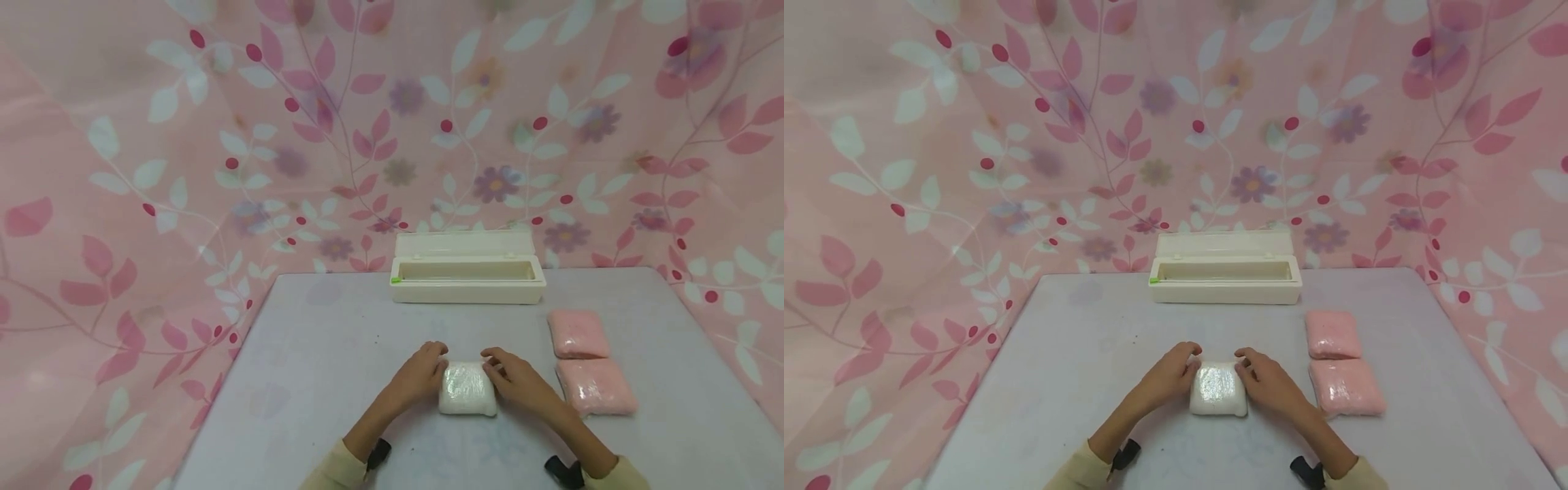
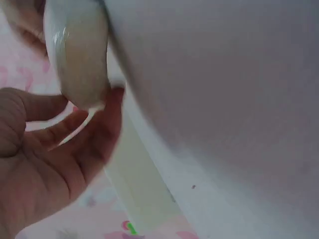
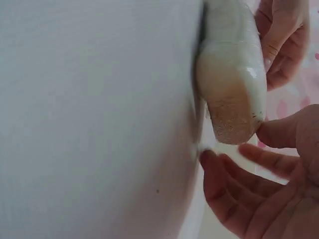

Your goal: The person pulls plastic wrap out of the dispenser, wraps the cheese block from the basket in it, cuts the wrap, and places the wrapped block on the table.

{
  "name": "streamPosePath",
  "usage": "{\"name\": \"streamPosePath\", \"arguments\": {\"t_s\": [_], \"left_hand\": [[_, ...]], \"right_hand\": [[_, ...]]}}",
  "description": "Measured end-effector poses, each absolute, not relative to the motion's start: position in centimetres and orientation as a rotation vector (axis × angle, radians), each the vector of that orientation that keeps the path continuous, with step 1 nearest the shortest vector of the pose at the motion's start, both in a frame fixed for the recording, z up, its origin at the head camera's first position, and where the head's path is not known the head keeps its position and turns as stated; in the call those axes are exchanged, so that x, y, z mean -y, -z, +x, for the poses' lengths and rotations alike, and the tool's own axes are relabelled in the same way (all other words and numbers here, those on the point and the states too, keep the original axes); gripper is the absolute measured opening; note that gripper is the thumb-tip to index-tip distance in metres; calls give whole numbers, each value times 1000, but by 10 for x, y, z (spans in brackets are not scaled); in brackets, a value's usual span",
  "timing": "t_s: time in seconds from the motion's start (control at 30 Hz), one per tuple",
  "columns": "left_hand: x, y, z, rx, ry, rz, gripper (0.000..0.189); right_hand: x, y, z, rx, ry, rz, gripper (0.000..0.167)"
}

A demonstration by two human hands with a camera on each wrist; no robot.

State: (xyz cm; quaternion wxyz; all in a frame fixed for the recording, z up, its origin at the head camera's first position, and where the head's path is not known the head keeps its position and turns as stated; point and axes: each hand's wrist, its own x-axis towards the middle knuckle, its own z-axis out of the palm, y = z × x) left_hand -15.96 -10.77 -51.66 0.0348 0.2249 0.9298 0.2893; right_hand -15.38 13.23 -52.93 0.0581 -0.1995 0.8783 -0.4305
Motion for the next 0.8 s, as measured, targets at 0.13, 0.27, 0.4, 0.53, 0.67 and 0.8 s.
{"name": "streamPosePath", "arguments": {"t_s": [0.13, 0.27, 0.4, 0.53, 0.67, 0.8], "left_hand": [[106, 514, -155, -3008, -653, 961, 22], [108, 508, -149, -2948, -571, 1114, 26], [108, 506, -139, -2874, -538, 1112, 28], [105, 508, -130, -2869, -523, 1102, 24], [100, 511, -124, -2915, -505, 1102, 20], [97, 514, -122, -2933, -419, 1125, 19]], "right_hand": [[-134, 529, -153, -2774, 1237, -829, 31], [-138, 523, -149, -2724, 1132, -1055, 35], [-139, 520, -141, -2673, 1000, -1125, 41], [-139, 521, -135, -2639, 939, -1136, 43], [-140, 521, -132, -2623, 961, -1124, 41], [-140, 521, -131, -2605, 991, -1164, 41]]}}
